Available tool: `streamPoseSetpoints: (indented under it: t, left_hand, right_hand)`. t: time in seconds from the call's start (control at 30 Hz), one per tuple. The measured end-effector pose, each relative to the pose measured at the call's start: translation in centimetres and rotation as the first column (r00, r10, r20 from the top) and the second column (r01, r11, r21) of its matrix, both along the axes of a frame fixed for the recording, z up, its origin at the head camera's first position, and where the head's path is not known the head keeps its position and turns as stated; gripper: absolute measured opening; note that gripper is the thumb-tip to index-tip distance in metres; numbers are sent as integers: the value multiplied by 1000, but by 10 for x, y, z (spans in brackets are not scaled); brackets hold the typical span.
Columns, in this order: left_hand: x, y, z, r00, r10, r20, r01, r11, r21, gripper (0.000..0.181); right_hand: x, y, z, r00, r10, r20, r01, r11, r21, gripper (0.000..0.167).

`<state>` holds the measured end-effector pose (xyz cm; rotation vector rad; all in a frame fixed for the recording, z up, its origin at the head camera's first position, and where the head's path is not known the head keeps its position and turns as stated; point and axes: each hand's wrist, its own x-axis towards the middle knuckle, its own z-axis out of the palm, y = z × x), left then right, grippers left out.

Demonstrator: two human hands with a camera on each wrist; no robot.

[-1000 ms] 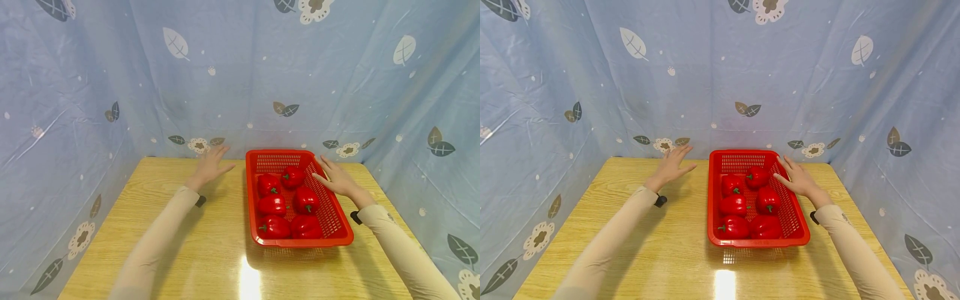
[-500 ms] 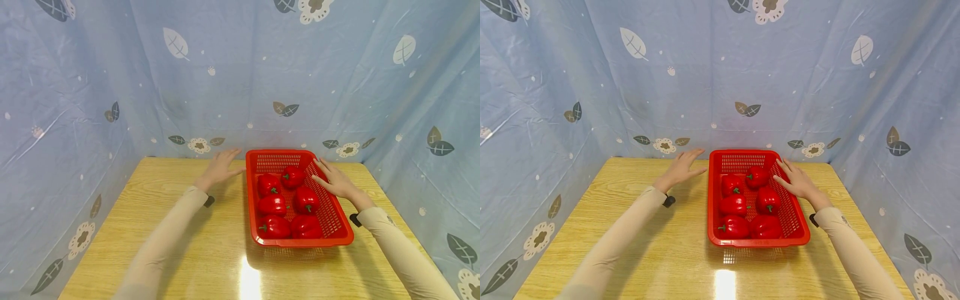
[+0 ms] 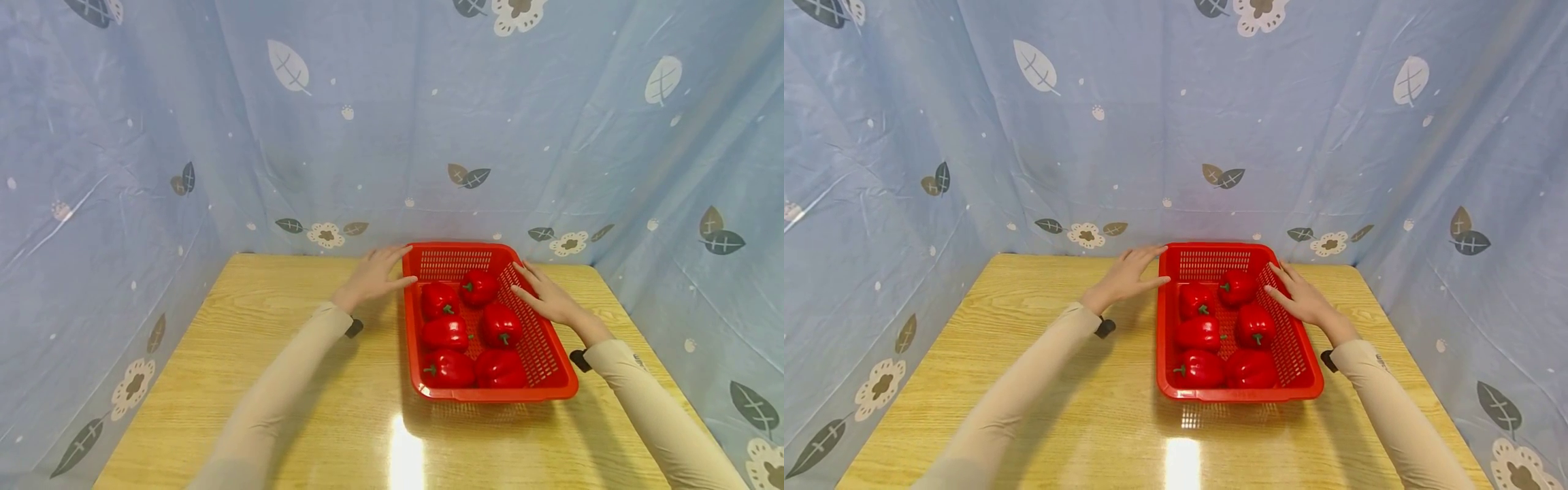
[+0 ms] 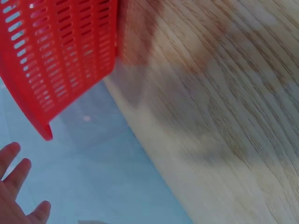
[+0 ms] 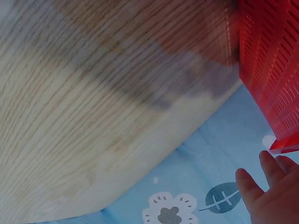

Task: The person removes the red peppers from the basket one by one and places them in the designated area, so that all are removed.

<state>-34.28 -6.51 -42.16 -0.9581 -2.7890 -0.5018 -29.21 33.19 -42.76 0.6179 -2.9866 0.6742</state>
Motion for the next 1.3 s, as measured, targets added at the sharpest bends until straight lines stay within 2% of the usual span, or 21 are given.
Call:
streamPoseSetpoints:
  t: [0.23, 0.53, 0.93, 1.13, 1.3]
  left_hand:
    - [2, 9, 1, 1000, -3, -3, 3, 1000, 1, 79]
    - [3, 16, 3, 1000, 1, -7, -1, 1000, -23, 80]
    - [5, 23, 7, 1000, 3, 15, -2, 1000, -17, 78]
    - [5, 32, 7, 998, -36, 53, 37, 999, -6, 77]
    - [4, 37, 6, 995, -81, 59, 81, 997, -2, 75]
  right_hand:
    - [-2, -1, -2, 1000, 15, 22, -13, 998, -60, 66]
    - [-3, -3, -4, 996, 41, -85, -48, 996, -74, 63]
    - [-3, -1, -7, 988, 67, -141, -89, 984, -156, 61]
    - [0, -3, -6, 994, 42, -100, -62, 977, -203, 59]
    - [-1, -3, -6, 999, 5, -54, -14, 984, -179, 58]
